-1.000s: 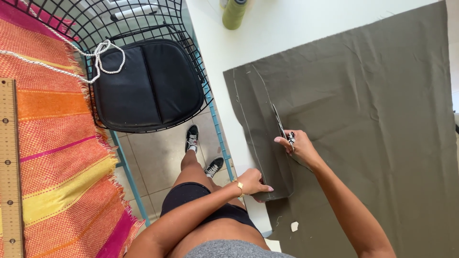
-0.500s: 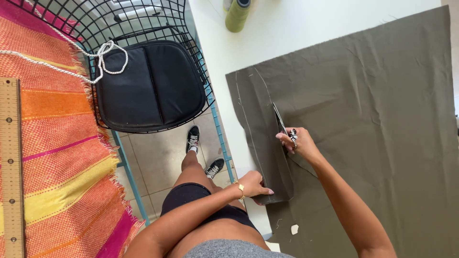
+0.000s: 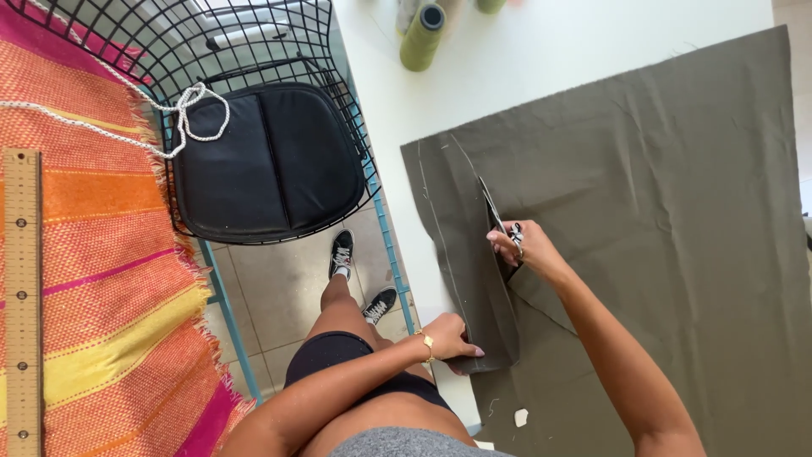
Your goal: The person marks a pattern on a piece of dark fabric using white chalk and then cuts the fabric along the marked lines using scissors.
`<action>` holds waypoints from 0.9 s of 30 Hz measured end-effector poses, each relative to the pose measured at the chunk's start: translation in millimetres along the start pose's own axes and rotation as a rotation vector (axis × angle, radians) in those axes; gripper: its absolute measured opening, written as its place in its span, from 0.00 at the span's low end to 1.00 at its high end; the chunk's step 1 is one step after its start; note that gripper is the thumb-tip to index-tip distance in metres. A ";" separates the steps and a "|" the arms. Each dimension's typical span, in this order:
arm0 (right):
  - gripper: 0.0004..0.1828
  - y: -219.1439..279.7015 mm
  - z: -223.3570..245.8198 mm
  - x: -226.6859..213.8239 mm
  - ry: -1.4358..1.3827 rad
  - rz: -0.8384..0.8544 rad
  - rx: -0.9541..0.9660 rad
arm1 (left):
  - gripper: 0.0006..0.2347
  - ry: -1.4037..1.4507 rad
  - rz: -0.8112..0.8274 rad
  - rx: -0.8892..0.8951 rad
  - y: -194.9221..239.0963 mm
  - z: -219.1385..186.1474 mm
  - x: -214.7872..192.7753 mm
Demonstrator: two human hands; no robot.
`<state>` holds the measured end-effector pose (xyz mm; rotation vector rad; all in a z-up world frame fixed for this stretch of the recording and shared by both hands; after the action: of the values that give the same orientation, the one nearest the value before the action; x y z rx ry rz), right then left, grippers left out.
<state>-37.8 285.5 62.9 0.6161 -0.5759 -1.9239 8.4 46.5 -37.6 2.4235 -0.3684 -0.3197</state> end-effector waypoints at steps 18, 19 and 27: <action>0.22 -12.7 52.0 2.8 0.113 0.030 0.022 | 0.20 -0.404 0.220 0.246 63.8 -59.8 -58.5; 0.21 -9.5 52.9 3.3 0.116 0.018 0.052 | 0.20 -0.418 0.341 0.169 86.5 -67.1 -82.1; 0.13 -16.3 50.2 -0.5 -0.017 0.032 -0.025 | 0.36 -0.881 -0.919 0.289 75.2 -84.5 -236.9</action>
<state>-80.7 298.6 90.6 0.5723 -0.5679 -1.9054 -198.7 119.7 106.2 2.4401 0.4108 -1.8483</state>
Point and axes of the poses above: each hand's wrist, its own y-axis away from the middle knuckle, its own x-axis out of the palm, z = x × y, the point moved 6 cm from there along -y, towards the middle knuckle, and after that the axes turned 7 degrees about -y, right-handed, at the moved point
